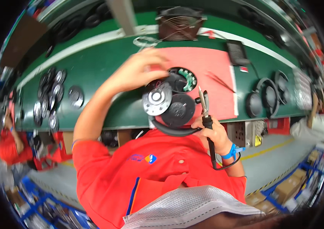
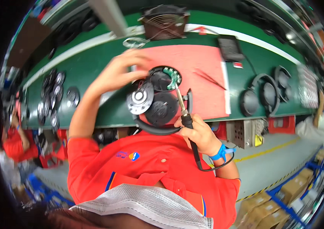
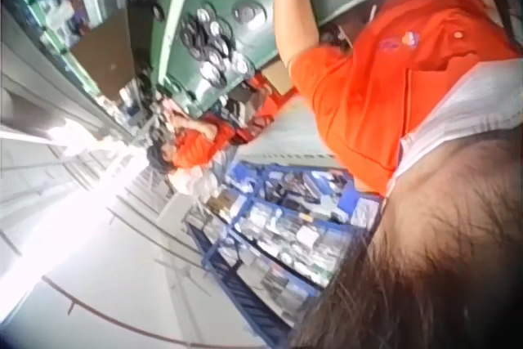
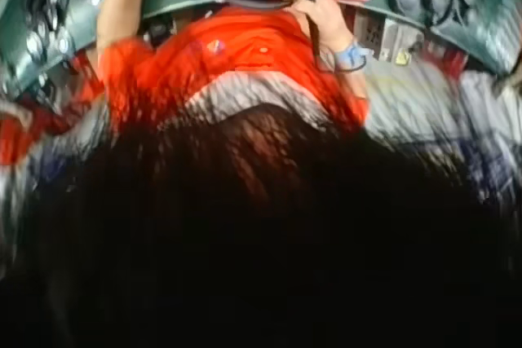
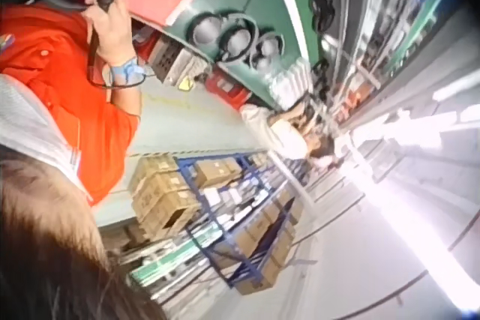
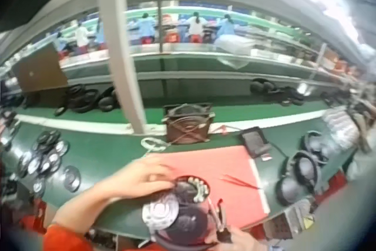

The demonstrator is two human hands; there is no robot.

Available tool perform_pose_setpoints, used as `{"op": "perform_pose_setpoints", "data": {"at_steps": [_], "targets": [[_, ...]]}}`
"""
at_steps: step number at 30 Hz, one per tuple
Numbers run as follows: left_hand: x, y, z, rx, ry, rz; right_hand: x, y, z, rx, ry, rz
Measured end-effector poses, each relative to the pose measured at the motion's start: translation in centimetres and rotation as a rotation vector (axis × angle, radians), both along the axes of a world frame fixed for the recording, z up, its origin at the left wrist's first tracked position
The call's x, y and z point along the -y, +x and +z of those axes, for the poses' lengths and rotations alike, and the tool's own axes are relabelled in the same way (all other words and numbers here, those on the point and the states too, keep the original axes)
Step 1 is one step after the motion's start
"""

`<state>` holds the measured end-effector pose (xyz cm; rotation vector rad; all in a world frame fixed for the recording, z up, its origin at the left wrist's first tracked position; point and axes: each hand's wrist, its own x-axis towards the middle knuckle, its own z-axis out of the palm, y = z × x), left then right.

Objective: The recorder is soldering wires and small components onto circuit boards inside headphone ear cups at a factory assembly line.

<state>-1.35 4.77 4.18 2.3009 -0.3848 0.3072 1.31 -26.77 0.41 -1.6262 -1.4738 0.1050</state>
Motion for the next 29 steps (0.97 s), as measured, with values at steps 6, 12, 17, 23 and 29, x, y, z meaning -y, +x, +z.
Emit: {"op": "perform_pose_setpoints", "data": {"at_steps": [6,12,17,23,29], "targets": [[-9.3,-3.8,4.2,-0.111,0.001,0.342,4.6,7.6,6.6,0.116,-0.071,-0.24],[-20.1,-0.4,2.1,-0.11,0.245,0.674,0.0,23.6,7.9,0.287,-0.06,-0.432],[-24.6,5.6,-2.8,0.06,0.404,0.702,-6.2,35.4,3.2,0.322,-0.016,-0.556],[-24.6,9.5,-6.8,0.265,0.318,0.54,-1.6,47.1,0.4,0.546,-0.258,-0.975],[-23.5,12.7,-6.2,0.027,0.586,0.622,0.7,53.7,-1.3,0.418,-0.838,-1.127]]}}
